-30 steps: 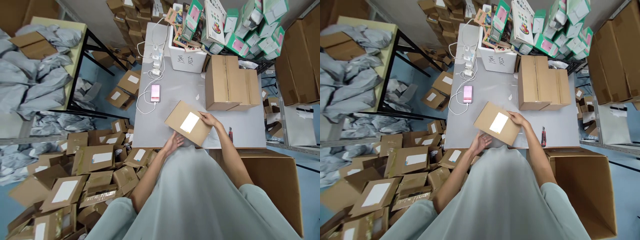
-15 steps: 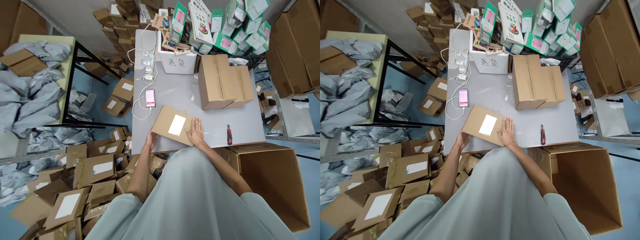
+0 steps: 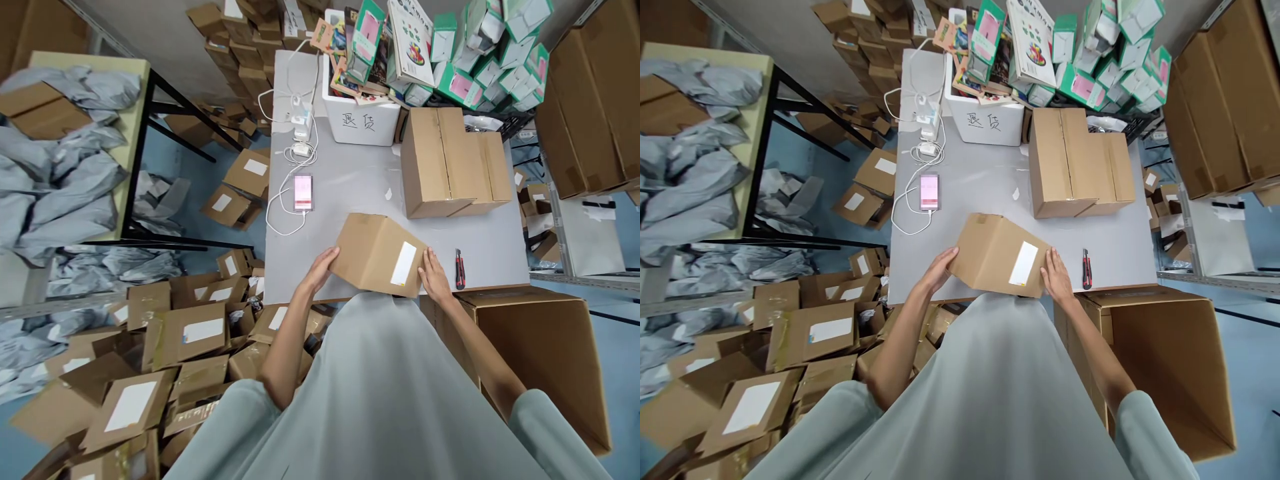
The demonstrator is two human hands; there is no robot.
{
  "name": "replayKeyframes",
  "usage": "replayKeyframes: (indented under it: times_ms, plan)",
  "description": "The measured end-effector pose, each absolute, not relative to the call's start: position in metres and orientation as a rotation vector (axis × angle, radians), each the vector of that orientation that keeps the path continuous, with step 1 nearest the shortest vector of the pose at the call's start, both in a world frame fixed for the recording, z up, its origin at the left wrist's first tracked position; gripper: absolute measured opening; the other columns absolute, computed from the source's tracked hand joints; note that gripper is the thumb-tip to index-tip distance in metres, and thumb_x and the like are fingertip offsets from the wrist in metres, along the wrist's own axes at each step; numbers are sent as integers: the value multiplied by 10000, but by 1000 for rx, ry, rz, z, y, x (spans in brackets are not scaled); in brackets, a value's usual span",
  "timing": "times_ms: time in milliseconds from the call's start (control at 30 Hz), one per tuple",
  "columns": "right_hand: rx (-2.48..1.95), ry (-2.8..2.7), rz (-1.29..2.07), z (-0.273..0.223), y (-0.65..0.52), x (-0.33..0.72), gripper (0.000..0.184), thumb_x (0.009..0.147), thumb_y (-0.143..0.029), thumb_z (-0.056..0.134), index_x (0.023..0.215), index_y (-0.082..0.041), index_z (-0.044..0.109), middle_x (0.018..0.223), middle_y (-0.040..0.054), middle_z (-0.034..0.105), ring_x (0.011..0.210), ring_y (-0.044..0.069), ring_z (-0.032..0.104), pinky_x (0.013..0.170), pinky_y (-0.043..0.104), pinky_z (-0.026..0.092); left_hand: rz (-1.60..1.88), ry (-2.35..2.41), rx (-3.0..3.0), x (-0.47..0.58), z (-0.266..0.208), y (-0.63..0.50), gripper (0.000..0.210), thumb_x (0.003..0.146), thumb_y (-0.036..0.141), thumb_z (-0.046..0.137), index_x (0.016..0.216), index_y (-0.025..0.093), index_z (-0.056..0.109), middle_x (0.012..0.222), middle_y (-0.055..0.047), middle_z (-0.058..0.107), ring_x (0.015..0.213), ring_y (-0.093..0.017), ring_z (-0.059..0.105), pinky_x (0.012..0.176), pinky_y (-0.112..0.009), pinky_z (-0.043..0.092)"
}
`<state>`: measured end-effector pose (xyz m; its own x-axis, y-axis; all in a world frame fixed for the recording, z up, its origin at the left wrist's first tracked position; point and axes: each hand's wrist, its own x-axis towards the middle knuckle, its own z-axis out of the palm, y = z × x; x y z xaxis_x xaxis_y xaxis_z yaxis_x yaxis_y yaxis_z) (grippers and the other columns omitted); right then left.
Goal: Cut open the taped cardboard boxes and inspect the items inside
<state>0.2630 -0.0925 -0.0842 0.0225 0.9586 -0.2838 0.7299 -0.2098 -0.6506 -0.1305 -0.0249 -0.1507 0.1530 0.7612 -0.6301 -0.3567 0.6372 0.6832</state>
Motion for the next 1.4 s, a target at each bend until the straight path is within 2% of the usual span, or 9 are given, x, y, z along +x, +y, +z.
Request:
replayKeyframes:
  times_ms: [100,200,367,533,633,800,967,1200,1400]
  plan:
    - [-1949,-1520,1059,-64,-106,244,1028,1079,-850,361,1866,-226,144,1940,56,77,1811,288,52,1476,532,34,819,1063,561,-112,-126,-41,806,751,679,980,1365,187,806,1463,-176,787,1452,-430,674,1243,-518,538]
    - [-1870,-1384,1037,-43,-109,214,981,1095,-857,304,1868,-311,46,1941,-16,17,1810,252,-1,1472,538,23,794,975,743,-91,-107,-56,993,787,743,934,1565,176,688,1604,-181,698,1530,-421,624,1298,-563,499]
    - [-1856,-1322,1032,-20,-98,197,1023,1055,-897,397,1864,-331,128,1942,-17,67,1811,268,53,1474,540,40,830,969,798,-72,-94,-70,1030,849,781,853,1649,180,611,1624,-168,684,1498,-390,663,1277,-540,540]
    - [-1887,-1305,1025,-17,-90,178,1088,1023,-919,443,1864,-295,148,1943,-1,66,1813,270,11,1473,541,9,868,1021,786,-83,-91,-68,1024,831,805,844,1614,172,654,1596,-171,705,1494,-389,663,1252,-538,564]
    - [-1842,-1255,1082,-19,-81,158,1101,1005,-940,443,1858,-288,197,1942,-6,95,1813,272,19,1477,532,22,903,1115,788,-103,-83,-66,1056,802,826,855,1592,147,677,1512,-179,760,1382,-384,740,1189,-529,614]
    - [-1670,-1184,1281,-23,-61,131,991,1035,-913,387,1826,-321,316,1888,-19,330,1783,269,234,1469,526,207,926,1230,881,-141,-69,-69,955,873,767,841,1621,199,665,1484,-133,778,1157,-329,839,1091,-491,673]
    - [-1637,-1194,1373,-23,-53,117,945,1011,-822,598,1790,-326,397,1821,5,470,1674,301,472,1399,504,401,901,1267,915,-154,-79,-73,926,871,742,852,1616,222,672,1500,-136,764,1144,-328,835,1047,-480,688]
    - [-1622,-1309,1374,-17,-53,134,903,983,-850,642,1696,-304,553,1711,47,617,1613,319,548,1345,496,479,852,1268,697,-142,-143,-63,712,1056,734,582,1525,211,700,1650,-170,648,1451,-350,670,1159,-487,607]
    - [-1769,-1321,1241,-7,-50,180,955,910,-860,718,1627,-236,629,1652,120,666,1526,370,628,1284,543,535,697,1301,571,-120,-194,-51,679,1049,718,579,1391,148,719,1585,-270,662,1443,-420,666,1213,-584,536]
